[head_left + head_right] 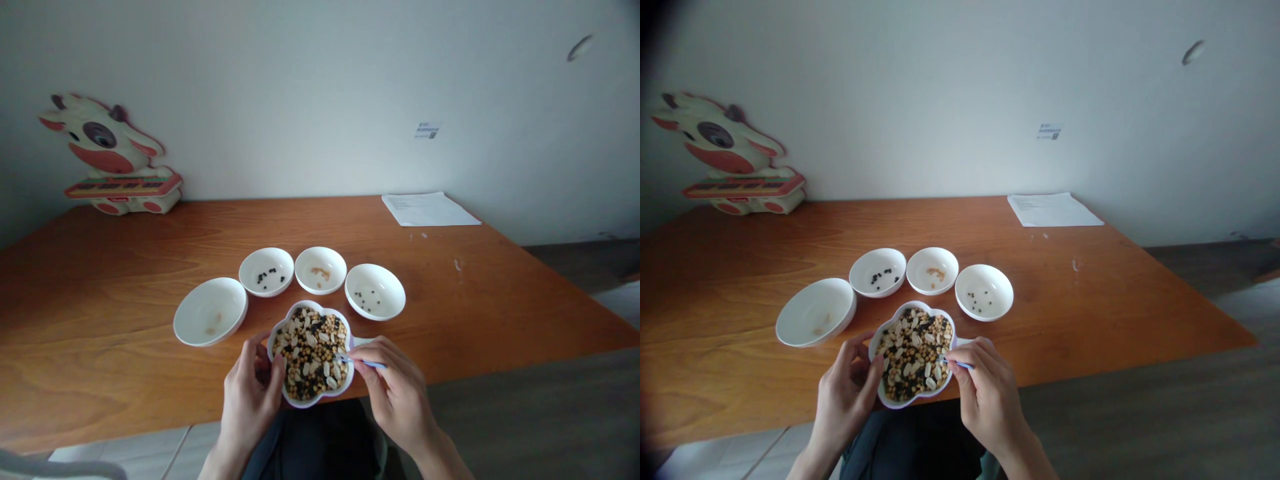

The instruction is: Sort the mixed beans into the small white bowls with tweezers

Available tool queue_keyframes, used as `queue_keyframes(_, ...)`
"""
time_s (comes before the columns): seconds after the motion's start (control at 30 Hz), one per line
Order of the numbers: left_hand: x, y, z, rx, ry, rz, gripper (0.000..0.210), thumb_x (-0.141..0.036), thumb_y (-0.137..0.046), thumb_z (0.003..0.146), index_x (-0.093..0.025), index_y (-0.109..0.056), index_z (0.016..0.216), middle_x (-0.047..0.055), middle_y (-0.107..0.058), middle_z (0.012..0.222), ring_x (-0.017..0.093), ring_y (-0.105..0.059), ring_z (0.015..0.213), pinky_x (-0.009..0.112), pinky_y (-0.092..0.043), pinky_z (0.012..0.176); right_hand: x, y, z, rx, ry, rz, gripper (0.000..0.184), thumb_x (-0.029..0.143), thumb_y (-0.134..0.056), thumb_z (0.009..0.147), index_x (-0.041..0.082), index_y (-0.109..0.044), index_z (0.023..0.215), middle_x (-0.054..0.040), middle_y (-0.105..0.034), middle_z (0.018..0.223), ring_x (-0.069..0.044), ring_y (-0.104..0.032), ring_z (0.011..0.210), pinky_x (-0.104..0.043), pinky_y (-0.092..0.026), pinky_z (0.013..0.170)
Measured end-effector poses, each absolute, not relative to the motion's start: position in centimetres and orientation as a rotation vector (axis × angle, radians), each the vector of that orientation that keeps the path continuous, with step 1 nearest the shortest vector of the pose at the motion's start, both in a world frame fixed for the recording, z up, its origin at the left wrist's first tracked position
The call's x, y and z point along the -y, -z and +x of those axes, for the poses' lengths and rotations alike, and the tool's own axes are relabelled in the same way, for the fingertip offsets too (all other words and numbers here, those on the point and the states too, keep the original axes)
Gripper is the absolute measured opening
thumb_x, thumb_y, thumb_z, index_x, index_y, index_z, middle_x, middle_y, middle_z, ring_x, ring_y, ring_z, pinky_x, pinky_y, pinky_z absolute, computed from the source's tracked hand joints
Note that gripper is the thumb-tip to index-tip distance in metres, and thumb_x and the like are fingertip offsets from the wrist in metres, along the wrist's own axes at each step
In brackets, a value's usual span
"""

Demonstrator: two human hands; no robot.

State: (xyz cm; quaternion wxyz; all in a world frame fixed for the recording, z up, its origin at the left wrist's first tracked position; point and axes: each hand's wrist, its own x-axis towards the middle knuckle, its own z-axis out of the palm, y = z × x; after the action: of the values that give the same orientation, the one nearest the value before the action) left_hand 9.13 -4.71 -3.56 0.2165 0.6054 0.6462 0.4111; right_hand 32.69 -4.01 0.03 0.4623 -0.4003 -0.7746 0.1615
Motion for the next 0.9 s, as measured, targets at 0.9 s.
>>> queue_keyframes(0.9, 4.75, 3.24, 9.14, -1.796, -1.148, 1.684, 0.031, -0.043, -0.055, 0.087, -0.023, -0.051, 0.111, -0.005, -0.06, 0.071, 0.01, -0.061, 0.053, 0.019, -0.048, 0.051, 3.74, -0.19, 32.62, 1.906, -0.348, -0.993, 0.018, 0.005, -0.052, 0.092, 0.019, -0.063, 0.096, -0.0046, -0.07, 0.081, -0.019, -0.063, 0.073, -0.033, -0.052, 0.068)
